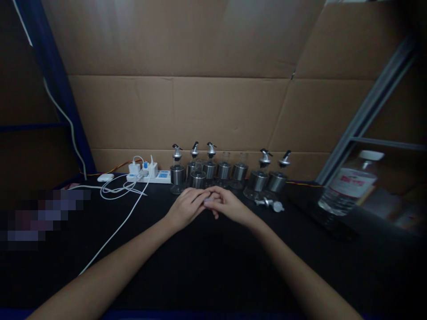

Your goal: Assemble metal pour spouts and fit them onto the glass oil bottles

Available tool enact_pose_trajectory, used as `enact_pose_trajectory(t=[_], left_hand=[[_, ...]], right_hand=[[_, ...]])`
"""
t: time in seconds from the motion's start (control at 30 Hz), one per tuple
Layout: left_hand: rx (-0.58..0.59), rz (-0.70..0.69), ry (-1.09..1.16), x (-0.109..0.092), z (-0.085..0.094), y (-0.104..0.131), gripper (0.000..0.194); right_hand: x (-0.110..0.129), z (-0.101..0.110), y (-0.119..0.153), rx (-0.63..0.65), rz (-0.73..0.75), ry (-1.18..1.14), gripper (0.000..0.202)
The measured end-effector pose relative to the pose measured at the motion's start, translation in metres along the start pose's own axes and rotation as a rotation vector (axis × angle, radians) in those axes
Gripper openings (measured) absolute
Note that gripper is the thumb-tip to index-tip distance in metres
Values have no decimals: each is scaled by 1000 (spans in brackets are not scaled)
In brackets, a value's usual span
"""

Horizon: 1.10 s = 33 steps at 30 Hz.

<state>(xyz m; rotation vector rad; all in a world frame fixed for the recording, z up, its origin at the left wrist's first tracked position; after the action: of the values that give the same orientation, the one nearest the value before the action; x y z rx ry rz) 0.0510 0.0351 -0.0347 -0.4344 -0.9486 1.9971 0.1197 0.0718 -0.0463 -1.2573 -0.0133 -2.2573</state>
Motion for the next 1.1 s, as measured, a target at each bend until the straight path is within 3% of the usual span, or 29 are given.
enact_pose_trajectory(t=[0.07,0.2,0.3,0.47,0.67,0.93,1.1], left_hand=[[-8,50,46,4,0,0,33],[-39,134,90,10,2,0,36],[-42,160,91,13,2,0,38],[2,144,82,10,0,0,39],[2,154,88,11,0,0,39],[-13,146,169,14,-4,3,35],[-2,121,200,12,-7,3,38]], right_hand=[[-2,15,1,-57,19,90,35],[-6,42,3,-168,61,677,17],[-23,35,2,-62,22,975,11],[-39,24,-1,13,-41,1150,11],[-33,27,-2,-34,-36,1070,10],[-16,43,-2,-239,16,509,13],[-8,43,0,-304,70,290,16]])
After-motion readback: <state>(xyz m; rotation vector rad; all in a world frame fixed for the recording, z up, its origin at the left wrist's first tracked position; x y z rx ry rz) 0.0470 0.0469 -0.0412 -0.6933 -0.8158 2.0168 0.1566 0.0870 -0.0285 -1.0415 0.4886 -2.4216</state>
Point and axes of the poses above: each hand's wrist, its own y-axis away from the middle knuckle, its own z-axis out of the back of the hand, x = y × z, the point moved 9 cm from there along -y, towards the middle knuckle, and after that the axes turned 2 degrees about -x, right-handed, at the moved point
